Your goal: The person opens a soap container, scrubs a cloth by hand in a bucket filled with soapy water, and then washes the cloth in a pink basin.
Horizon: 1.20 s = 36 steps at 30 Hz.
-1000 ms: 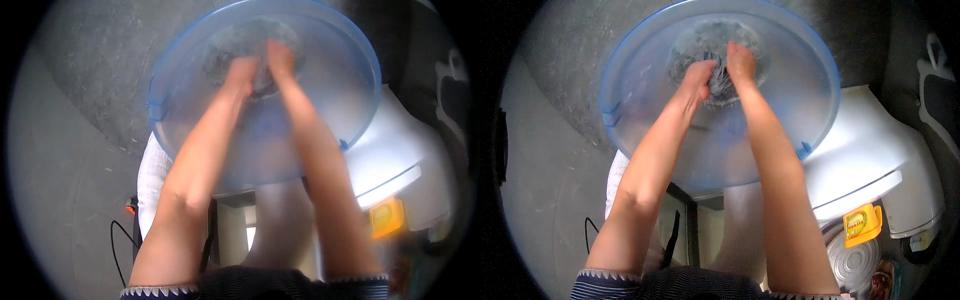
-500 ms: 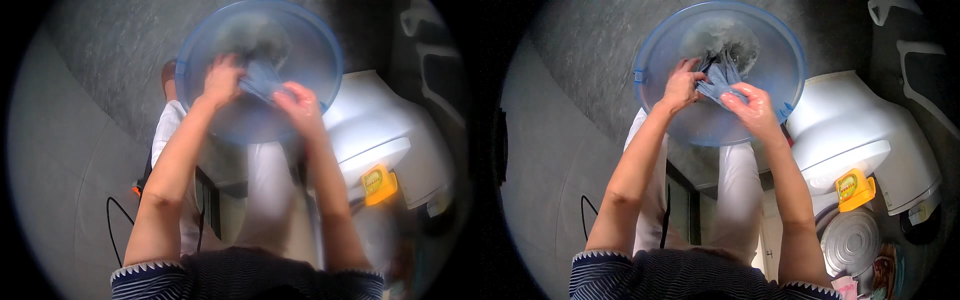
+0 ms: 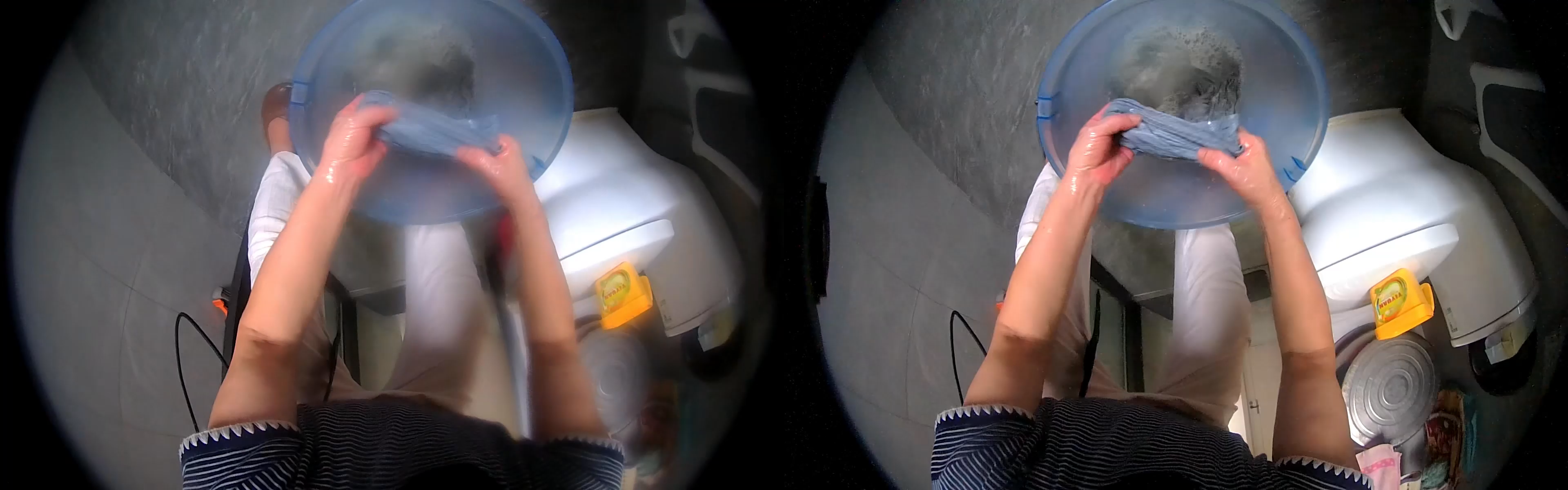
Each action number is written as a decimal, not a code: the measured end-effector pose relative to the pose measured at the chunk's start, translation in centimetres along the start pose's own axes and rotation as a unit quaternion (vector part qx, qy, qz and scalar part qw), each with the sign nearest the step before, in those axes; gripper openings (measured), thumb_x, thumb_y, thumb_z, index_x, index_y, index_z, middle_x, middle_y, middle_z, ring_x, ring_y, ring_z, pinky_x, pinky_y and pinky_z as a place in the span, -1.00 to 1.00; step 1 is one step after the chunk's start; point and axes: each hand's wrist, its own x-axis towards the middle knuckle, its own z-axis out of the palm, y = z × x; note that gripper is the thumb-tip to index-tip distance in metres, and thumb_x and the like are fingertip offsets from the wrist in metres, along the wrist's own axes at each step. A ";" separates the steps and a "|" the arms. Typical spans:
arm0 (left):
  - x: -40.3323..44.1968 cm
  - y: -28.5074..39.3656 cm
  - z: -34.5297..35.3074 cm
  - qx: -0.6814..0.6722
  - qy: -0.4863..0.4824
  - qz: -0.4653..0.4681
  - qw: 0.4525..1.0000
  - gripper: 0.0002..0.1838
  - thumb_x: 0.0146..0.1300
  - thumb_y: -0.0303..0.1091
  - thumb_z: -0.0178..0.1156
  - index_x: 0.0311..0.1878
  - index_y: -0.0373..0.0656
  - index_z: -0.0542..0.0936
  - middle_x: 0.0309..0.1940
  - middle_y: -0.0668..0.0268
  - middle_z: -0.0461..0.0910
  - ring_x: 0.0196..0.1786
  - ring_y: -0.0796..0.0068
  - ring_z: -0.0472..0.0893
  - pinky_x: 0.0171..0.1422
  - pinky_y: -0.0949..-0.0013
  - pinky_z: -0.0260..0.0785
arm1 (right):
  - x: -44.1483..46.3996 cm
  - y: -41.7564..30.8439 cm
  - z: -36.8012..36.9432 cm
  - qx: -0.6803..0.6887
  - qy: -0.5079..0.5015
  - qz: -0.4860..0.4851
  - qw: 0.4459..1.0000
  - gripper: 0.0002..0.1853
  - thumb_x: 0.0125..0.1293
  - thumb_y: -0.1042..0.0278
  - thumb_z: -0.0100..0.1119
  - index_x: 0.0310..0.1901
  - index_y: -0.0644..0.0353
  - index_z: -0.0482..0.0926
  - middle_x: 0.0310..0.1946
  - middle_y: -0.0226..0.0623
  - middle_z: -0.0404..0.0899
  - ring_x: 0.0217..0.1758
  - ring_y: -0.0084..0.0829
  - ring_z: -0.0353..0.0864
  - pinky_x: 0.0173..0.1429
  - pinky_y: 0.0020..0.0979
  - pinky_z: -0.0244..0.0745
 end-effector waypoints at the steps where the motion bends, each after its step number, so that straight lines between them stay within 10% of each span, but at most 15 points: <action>1: 0.3 -0.4 -0.1 -0.011 0.006 -0.013 1.000 -0.67 0.01 -0.66 0.06 -0.08 -0.30 0.44 -0.28 0.19 0.51 -0.22 0.39 0.52 -0.06 0.36 0.39 | 0.9 0.2 -0.2 0.015 0.018 -0.024 0.999 -0.74 0.04 0.49 0.17 -0.18 0.31 0.52 -0.34 -0.39 0.55 -0.29 -0.58 0.48 -0.14 -0.52 0.39; 5: 1.4 -0.6 0.4 -0.036 0.053 -0.019 0.998 -0.65 0.11 -0.53 0.08 0.01 -0.16 0.43 -0.24 0.24 0.47 -0.23 0.42 0.49 -0.21 0.38 0.38 | 7.2 1.3 1.7 0.216 0.066 -0.039 0.973 -0.74 -0.02 0.53 0.08 -0.21 0.32 0.52 -0.36 -0.37 0.54 -0.32 -0.53 0.50 -0.15 -0.48 0.42; 8: 2.8 -0.7 0.1 -0.052 0.123 -0.035 0.990 -0.78 0.21 -0.36 0.08 -0.08 -0.14 0.47 -0.31 0.28 0.49 -0.29 0.43 0.51 -0.25 0.39 0.40 | 6.6 0.5 5.2 0.011 0.076 -0.177 0.981 -0.78 0.00 0.42 0.12 -0.25 0.14 0.56 -0.31 -0.32 0.53 -0.32 -0.37 0.56 -0.23 -0.41 0.45; 11: 3.8 -1.0 -1.9 -0.088 0.104 -0.060 0.989 -0.78 0.24 -0.24 0.07 -0.13 -0.13 0.48 -0.34 0.32 0.51 -0.32 0.45 0.52 -0.23 0.40 0.43 | 1.7 -1.6 10.9 -0.288 0.144 -0.359 0.876 -0.81 0.03 0.25 0.17 -0.28 0.02 0.56 -0.30 -0.24 0.53 -0.35 -0.13 0.55 -0.31 -0.27 0.47; 18: 3.3 -3.4 0.7 0.024 0.142 0.000 0.990 -0.71 0.21 -0.14 0.09 -0.24 -0.19 0.49 -0.36 0.30 0.52 -0.29 0.47 0.48 -0.20 0.44 0.31 | 9.5 0.0 8.4 -0.393 0.215 -0.126 0.885 -0.78 0.11 0.14 0.05 -0.46 0.12 0.50 -0.53 -0.06 0.54 -0.51 -0.05 0.55 -0.36 -0.15 0.46; 21: 3.5 -3.2 -2.2 0.011 0.098 -0.041 0.994 -0.68 0.21 -0.16 0.08 -0.15 -0.23 0.49 -0.24 0.26 0.51 -0.17 0.46 0.45 -0.10 0.39 0.27 | 3.7 -0.3 11.1 -0.372 0.170 -0.257 0.876 -0.69 0.18 0.11 -0.04 -0.37 0.17 0.57 -0.41 0.02 0.55 -0.36 0.06 0.52 -0.22 -0.15 0.43; 26: 2.8 -4.1 1.0 0.052 0.171 -0.040 0.983 -0.84 0.24 -0.28 0.03 -0.32 -0.14 0.51 -0.45 0.37 0.50 -0.39 0.51 0.51 -0.31 0.43 0.38 | 9.6 1.8 7.4 -0.326 0.230 -0.095 0.912 -0.65 0.22 0.07 -0.07 -0.50 0.20 0.45 -0.60 0.00 0.52 -0.49 0.03 0.53 -0.38 -0.09 0.43; 32: 2.8 -3.9 -2.0 -0.024 0.050 -0.056 0.997 -0.83 0.22 -0.30 0.03 -0.41 -0.16 0.49 -0.49 0.43 0.47 -0.44 0.58 0.43 -0.35 0.52 0.28 | 5.1 1.4 10.7 -0.300 0.248 -0.226 0.893 -0.66 0.22 0.05 -0.06 -0.47 0.18 0.42 -0.58 -0.02 0.52 -0.50 0.07 0.52 -0.41 -0.06 0.41; 36: 0.9 -2.4 3.2 0.268 0.039 -0.015 0.963 -0.79 0.09 -0.22 0.16 -0.45 -0.17 0.48 -0.64 0.44 0.41 -0.51 0.58 0.39 -0.39 0.49 0.23 | 11.1 4.9 4.3 -0.320 0.273 -0.114 0.900 -0.61 0.21 -0.01 -0.02 -0.50 0.20 0.46 -0.55 0.03 0.51 -0.43 0.09 0.48 -0.34 -0.08 0.37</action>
